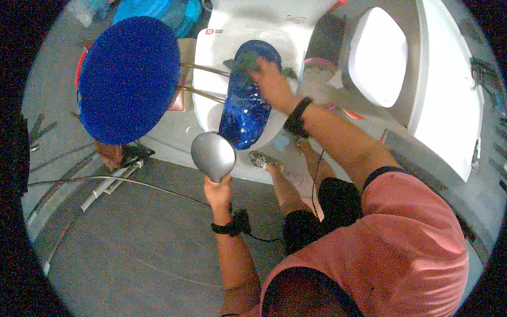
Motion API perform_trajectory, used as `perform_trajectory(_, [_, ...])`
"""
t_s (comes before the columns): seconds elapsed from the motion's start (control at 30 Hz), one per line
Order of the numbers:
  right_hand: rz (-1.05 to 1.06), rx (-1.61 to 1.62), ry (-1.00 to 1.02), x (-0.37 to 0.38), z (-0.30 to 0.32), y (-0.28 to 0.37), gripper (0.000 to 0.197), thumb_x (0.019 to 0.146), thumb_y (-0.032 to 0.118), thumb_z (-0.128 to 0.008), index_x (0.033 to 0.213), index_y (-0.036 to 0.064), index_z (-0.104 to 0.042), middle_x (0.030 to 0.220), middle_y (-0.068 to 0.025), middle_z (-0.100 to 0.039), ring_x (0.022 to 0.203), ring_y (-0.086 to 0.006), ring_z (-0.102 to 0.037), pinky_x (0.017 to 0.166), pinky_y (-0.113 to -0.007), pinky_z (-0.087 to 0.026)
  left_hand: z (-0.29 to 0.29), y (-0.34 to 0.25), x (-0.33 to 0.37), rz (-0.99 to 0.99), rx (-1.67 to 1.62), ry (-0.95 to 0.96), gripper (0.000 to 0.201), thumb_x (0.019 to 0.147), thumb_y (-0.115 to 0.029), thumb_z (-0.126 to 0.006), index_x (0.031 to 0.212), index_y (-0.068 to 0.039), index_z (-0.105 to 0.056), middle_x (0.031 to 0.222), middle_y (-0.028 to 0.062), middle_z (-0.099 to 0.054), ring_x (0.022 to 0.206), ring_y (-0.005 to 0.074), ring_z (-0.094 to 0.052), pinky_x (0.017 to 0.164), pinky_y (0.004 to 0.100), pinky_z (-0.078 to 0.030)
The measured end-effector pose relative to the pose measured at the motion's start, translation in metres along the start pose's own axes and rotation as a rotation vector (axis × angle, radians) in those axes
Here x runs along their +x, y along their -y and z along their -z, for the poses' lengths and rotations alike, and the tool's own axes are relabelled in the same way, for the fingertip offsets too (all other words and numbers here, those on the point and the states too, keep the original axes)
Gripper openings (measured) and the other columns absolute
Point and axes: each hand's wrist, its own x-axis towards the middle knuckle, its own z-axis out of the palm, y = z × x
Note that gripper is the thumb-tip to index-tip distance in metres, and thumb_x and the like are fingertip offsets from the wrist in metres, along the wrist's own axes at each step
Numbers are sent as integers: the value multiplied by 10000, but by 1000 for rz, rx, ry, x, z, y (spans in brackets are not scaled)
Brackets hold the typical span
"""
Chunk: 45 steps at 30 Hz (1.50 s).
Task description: The person rinses a blue plastic stool with a handheld shower head, then wipes it with a green cloth. They repeat the rinse and wipe cycle on the seat and legs, then place the stool upright on the floor.
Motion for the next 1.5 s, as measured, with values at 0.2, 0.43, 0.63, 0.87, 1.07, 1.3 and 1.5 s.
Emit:
perform_trajectory(0.2, [433, 146, 280, -75, -51, 86, 194, 792, 159, -556, 953, 106, -649, 1090, -104, -543, 946, -267, -521, 788, -378, -510, -3, -20, -3, 99, -404, -37, 379, 777, 70, -676, 1130, 66, -538, 1000, 126, -657, 833, 187, -642, 763, 340, -535])
perform_trajectory(0.43, [262, -160, -48, 27, 22, -3, 236, 824, 148, -548, 1019, 84, -665, 1183, -144, -542, 984, -320, -541, 854, -413, -492, 13, -59, -24, 57, -492, -62, 290, 812, 93, -631, 1090, 63, -554, 978, 125, -652, 814, 189, -639, 758, 331, -536])
perform_trajectory(0.63, [14, -81, 38, 15, -10, 40, 229, 831, 152, -547, 997, 35, -654, 1227, -191, -495, 958, -326, -527, 736, -406, -539, 20, -85, -26, 58, -561, -53, 270, 818, 97, -615, 1082, 67, -567, 1000, 131, -655, 804, 187, -637, 770, 327, -529])
perform_trajectory(0.87, [444, 72, 253, -54, -46, 84, 150, 798, 170, -554, 856, 98, -673, 1123, -75, -535, 946, -248, -510, 746, -322, -525, 11, -103, -26, 6, -625, -83, 270, 822, 100, -601, 1087, 64, -560, 1024, 127, -641, 792, 188, -636, 757, 322, -530])
perform_trajectory(1.07, [145, -87, -62, 42, 27, 8, 229, 820, 140, -551, 1008, 68, -661, 1098, -134, -521, 955, -316, -537, 743, -408, -539, 17, -81, -28, 71, -494, -78, 259, 817, 75, -629, 1068, 56, -568, 962, 107, -653, 791, 180, -635, 774, 316, -521])
perform_trajectory(1.3, [41, -16, 258, 18, -17, 79, 273, 810, 118, -552, 1049, 121, -686, 1135, -80, -520, 929, -266, -535, 682, -319, -529, -6, -43, -9, 45, -443, -102, 241, 798, 0, -705, 1019, 58, -626, 998, 85, -663, 901, 151, -593, 830, 307, -478])
perform_trajectory(1.5, [-164, 233, 391, 22, 1, 54, 286, 810, 109, -559, 1078, 113, -658, 1091, -93, -501, 962, -281, -528, 735, -369, -534, -46, -20, 30, 60, -474, 70, 216, 837, -62, -687, 1018, 49, -649, 983, 54, -670, 867, 133, -583, 806, 278, -458])
